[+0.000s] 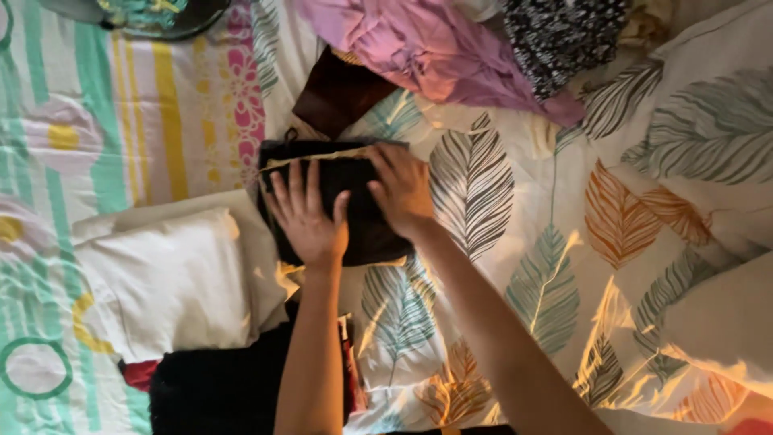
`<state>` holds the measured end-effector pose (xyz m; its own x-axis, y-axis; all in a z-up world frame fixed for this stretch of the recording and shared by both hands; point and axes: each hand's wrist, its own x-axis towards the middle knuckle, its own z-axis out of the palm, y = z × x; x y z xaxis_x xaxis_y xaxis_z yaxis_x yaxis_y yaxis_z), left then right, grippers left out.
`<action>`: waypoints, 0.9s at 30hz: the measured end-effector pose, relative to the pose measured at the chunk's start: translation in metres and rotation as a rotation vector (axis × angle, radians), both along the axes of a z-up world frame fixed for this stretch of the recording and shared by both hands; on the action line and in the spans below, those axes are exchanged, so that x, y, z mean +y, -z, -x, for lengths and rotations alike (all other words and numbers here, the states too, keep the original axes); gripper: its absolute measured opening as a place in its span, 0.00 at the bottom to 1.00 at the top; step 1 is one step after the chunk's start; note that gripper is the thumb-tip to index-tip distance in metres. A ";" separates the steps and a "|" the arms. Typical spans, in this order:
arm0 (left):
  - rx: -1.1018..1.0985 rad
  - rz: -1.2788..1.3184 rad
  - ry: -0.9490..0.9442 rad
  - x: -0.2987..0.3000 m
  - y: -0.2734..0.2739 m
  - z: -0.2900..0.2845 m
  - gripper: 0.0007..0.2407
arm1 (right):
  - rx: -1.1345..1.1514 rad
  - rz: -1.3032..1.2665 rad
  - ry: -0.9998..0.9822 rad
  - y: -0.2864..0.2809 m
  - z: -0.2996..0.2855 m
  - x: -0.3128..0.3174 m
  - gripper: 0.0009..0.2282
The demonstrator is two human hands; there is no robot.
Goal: The person folds several pieces of clothing on a bed, including a black shirt, a patterned top, and a pink top. They smooth out each item, fold it into a neat rectangle, and place it on a growing stack of folded clothes.
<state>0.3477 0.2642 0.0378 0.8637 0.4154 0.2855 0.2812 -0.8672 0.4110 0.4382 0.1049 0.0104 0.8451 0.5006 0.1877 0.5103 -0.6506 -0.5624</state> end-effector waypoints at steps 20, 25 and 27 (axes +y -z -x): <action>-0.013 0.453 0.263 -0.252 0.012 -0.109 0.22 | -0.095 -0.190 0.554 0.085 -0.106 -0.247 0.23; -0.111 0.590 0.160 -0.298 0.021 -0.179 0.22 | -0.042 -0.178 0.533 0.108 -0.112 -0.258 0.27; -0.119 0.787 0.007 -0.303 0.022 -0.204 0.19 | -0.119 -0.216 0.518 0.115 -0.108 -0.259 0.29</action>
